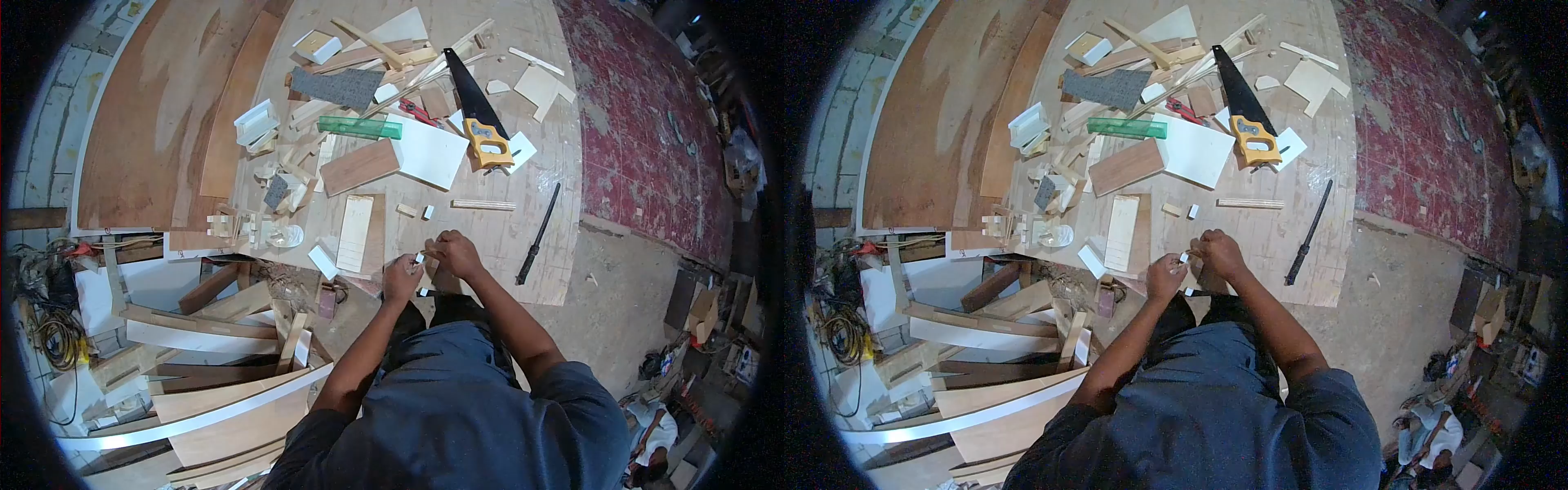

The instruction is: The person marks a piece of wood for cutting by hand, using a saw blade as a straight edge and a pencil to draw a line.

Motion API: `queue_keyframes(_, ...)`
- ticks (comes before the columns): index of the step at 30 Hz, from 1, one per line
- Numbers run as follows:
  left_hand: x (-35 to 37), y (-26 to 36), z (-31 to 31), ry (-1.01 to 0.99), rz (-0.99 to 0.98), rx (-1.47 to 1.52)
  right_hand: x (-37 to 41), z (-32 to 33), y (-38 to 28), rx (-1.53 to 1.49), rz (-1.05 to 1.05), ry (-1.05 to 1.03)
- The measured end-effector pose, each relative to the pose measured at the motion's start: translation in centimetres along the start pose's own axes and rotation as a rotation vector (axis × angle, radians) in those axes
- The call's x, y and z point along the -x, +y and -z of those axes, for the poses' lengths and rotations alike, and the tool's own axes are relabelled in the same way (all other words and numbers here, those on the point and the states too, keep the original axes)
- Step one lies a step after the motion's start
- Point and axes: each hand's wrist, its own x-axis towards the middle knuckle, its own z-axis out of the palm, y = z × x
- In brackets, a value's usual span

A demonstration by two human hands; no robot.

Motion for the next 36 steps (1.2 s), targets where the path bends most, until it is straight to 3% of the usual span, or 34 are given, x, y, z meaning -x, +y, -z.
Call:
queue_keyframes(9,0.1,-0.5,0.7,-0.032,-0.054,0.015,1.2,1.0,1.5,-0.049,0.096,0.031)
queue_keyframes(15,-0.1,-0.4,0.6,-0.010,-0.045,0.136,-0.2,1.5,0.8,-0.141,0.019,-0.184)
queue_keyframes(17,-0.1,1.1,1.3,-0.024,0.051,0.107,-0.6,1.3,0.7,-0.156,0.034,-0.255)
queue_keyframes(21,-0.3,0.2,0.7,0.011,0.010,0.155,-0.9,-0.4,1.7,-0.220,0.110,-0.202)
queue_keyframes(26,0.1,1.2,1.7,0.031,-0.213,-0.101,-0.8,0.0,1.2,-0.251,0.038,-0.194)
queue_keyframes(36,-0.4,1.8,2.5,-0.082,-0.330,-0.296,-1.1,-0.3,1.4,-0.434,-0.055,-0.179)
